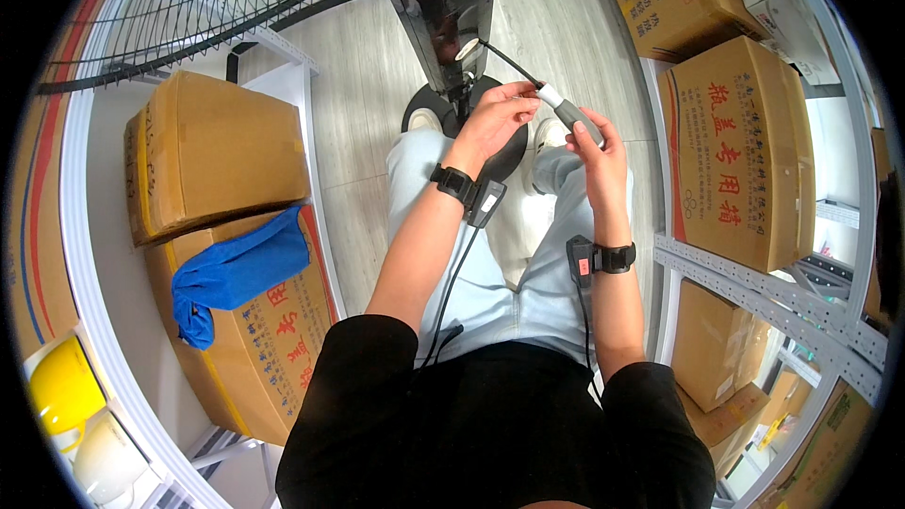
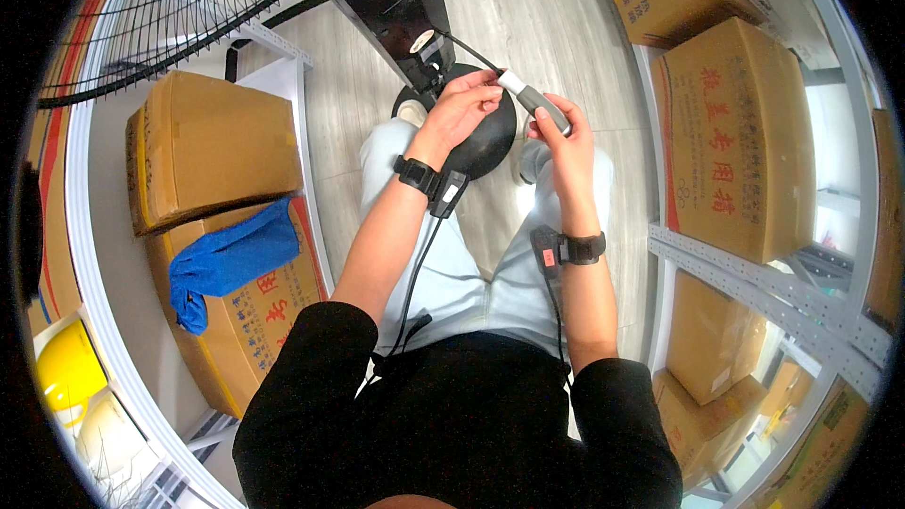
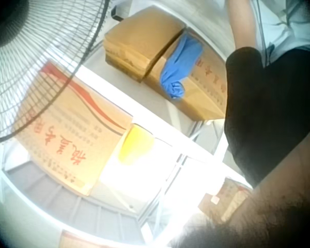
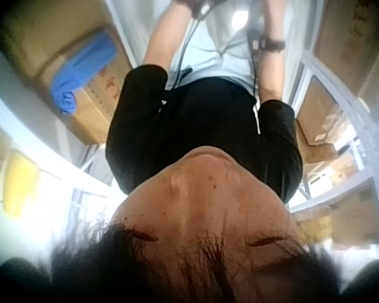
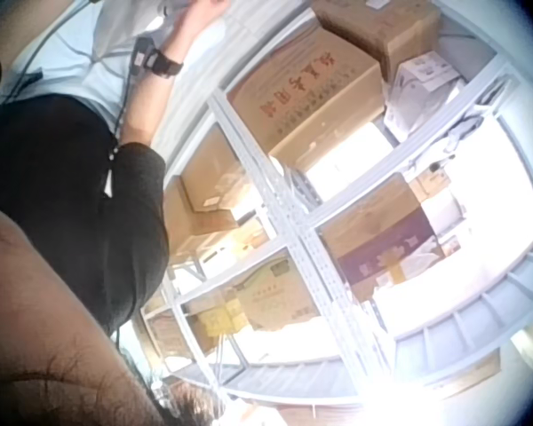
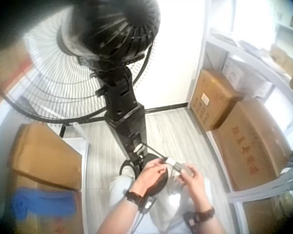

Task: The person is repairing a standing fan. They use a screwdriver to remove screws from the fan's base and control panel, then open the casing to access the internal wiring.

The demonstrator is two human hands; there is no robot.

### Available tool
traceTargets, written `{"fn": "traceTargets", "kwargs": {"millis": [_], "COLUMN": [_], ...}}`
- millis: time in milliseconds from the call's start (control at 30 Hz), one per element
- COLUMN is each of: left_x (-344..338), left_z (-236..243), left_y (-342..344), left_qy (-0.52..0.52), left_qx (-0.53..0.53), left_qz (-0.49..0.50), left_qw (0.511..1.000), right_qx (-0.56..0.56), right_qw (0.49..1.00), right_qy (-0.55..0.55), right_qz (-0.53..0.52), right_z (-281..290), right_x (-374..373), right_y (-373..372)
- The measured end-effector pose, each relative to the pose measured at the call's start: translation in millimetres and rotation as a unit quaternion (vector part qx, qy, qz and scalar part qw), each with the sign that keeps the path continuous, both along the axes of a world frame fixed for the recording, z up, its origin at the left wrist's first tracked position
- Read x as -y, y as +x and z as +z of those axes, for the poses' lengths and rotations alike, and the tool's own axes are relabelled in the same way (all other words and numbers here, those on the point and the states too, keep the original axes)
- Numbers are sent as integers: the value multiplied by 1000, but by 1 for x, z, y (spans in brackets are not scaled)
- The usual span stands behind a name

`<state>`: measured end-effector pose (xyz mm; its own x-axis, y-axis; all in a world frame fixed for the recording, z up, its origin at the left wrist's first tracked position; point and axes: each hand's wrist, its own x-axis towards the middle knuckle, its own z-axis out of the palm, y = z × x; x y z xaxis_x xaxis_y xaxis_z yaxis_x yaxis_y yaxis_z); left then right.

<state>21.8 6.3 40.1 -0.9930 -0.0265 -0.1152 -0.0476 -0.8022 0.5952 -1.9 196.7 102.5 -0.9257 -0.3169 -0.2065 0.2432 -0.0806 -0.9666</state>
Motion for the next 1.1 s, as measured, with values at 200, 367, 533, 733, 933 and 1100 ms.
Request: {"fn": "traceTargets", "kwargs": {"millis": [200, 367, 533, 733, 933, 1100], "left_x": [5, 8, 8, 5, 9, 12], "left_z": [-2, 1, -2, -15, -20, -29], "left_y": [-1, -1, -3, -4, 0, 2], "left_qy": [36, 96, 54, 17, 58, 56], "left_qx": [22, -3, 16, 39, 103, 160], "left_qz": [65, 112, 157, 148, 138, 128], "left_qw": [997, 989, 986, 988, 983, 977], "right_qx": [0, -1, -14, -60, -123, -188], "right_qw": [1000, 1000, 998, 991, 988, 978], "right_qy": [4, 16, 62, 120, 83, 76], "right_qz": [-1, -10, -18, -21, -32, -54], "right_z": [-1, 1, 10, 26, 58, 97], "right_x": [-11, -21, -30, -36, -28, -1], "right_y": [3, 9, 17, 19, 15, 16]}}
